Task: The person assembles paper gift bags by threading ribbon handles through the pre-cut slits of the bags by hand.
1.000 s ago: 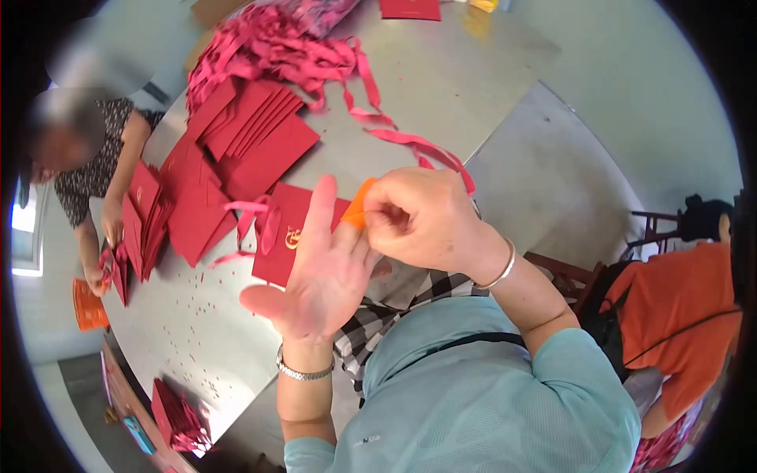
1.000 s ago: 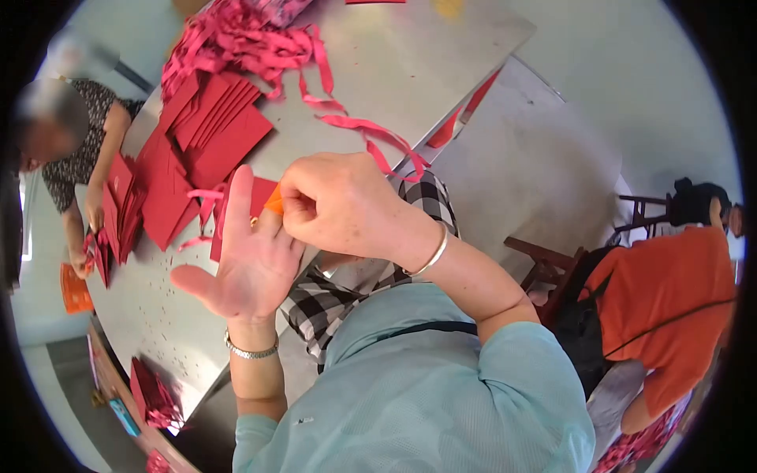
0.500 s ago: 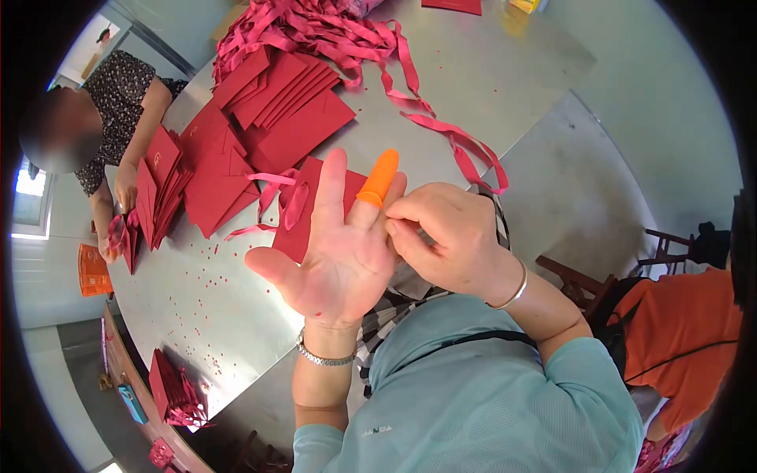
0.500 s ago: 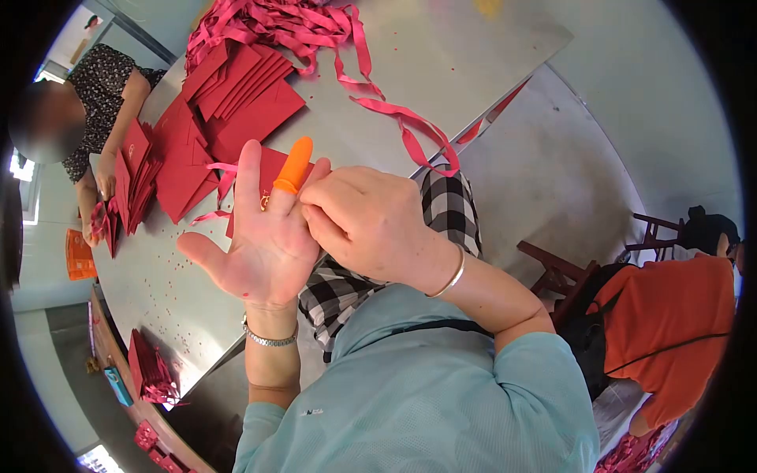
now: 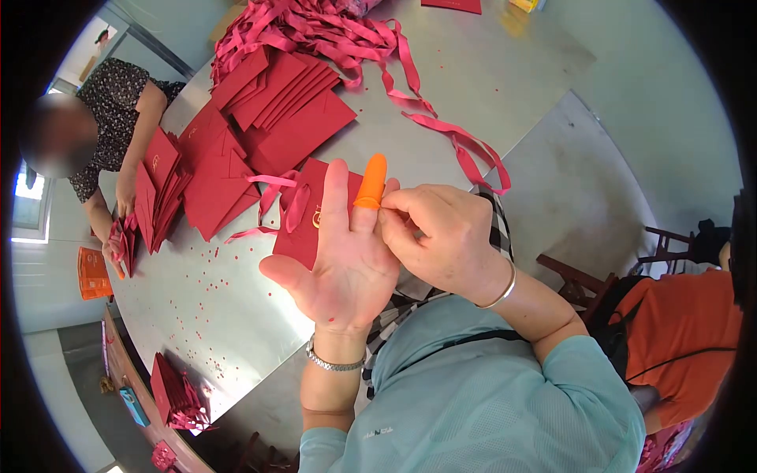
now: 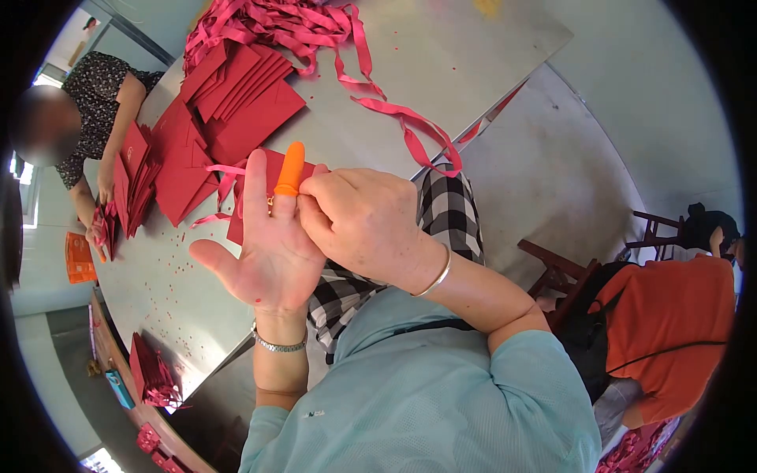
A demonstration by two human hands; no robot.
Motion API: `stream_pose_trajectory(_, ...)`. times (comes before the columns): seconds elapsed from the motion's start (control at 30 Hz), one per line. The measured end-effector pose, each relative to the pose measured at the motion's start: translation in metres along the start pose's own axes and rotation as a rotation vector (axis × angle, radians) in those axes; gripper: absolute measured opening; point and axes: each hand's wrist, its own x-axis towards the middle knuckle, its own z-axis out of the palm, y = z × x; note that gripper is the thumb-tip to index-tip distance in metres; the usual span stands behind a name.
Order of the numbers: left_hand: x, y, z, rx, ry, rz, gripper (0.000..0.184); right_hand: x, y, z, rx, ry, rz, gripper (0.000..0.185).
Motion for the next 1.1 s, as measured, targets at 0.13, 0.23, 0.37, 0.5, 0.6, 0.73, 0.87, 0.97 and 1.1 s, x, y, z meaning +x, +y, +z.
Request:
stream_pose_trajectory(0.13,-0.002,-0.001,0.003,-0.06,0.05,-0.002,0.113,0.002,0.004,0.002,0.007,-0.002,-0.048,0.013)
stream_pose_trajectory(0.23,-0.003,0.0,0.0,-0.174,-0.001,-0.033,0.113,0.004,0.01,0.002,0.061,0.014,-0.119,0.016)
stream_pose_trajectory(0.37,-0.002,0.002,-0.007,-0.17,-0.073,-0.06,0.112,0.005,0.015,-0.008,-0.034,-0.034,-0.169,0.017)
stream_pose_trajectory(0.5,-0.005,0.009,-0.011,-0.112,-0.118,-0.09,0.109,0.008,0.018,-0.008,-0.081,0.064,-0.301,0.014)
stream_pose_trajectory(0.6,-0.007,0.011,-0.01,-0.097,-0.152,-0.064,0.108,0.006,0.019,-0.022,0.038,-0.029,-0.311,0.017)
stream_pose_trajectory(0.73,-0.011,0.015,-0.021,0.035,-0.351,-0.078,0.107,0.003,0.021,-0.027,0.289,-0.135,0.023,0.011)
stream_pose_trajectory(0.87,-0.012,0.011,-0.025,0.144,-0.499,-0.136,0.108,0.015,0.018,-0.026,0.738,-0.45,0.014,0.011)
stream_pose_trajectory(0.97,-0.02,0.001,-0.023,0.011,-0.359,-0.062,0.128,0.013,0.012,-0.026,0.823,-0.56,0.022,0.01)
stream_pose_trajectory(1.1,-0.022,0.005,-0.025,0.079,-0.37,-0.081,0.134,0.017,0.006,-0.033,0.702,-0.59,-0.003,0.009)
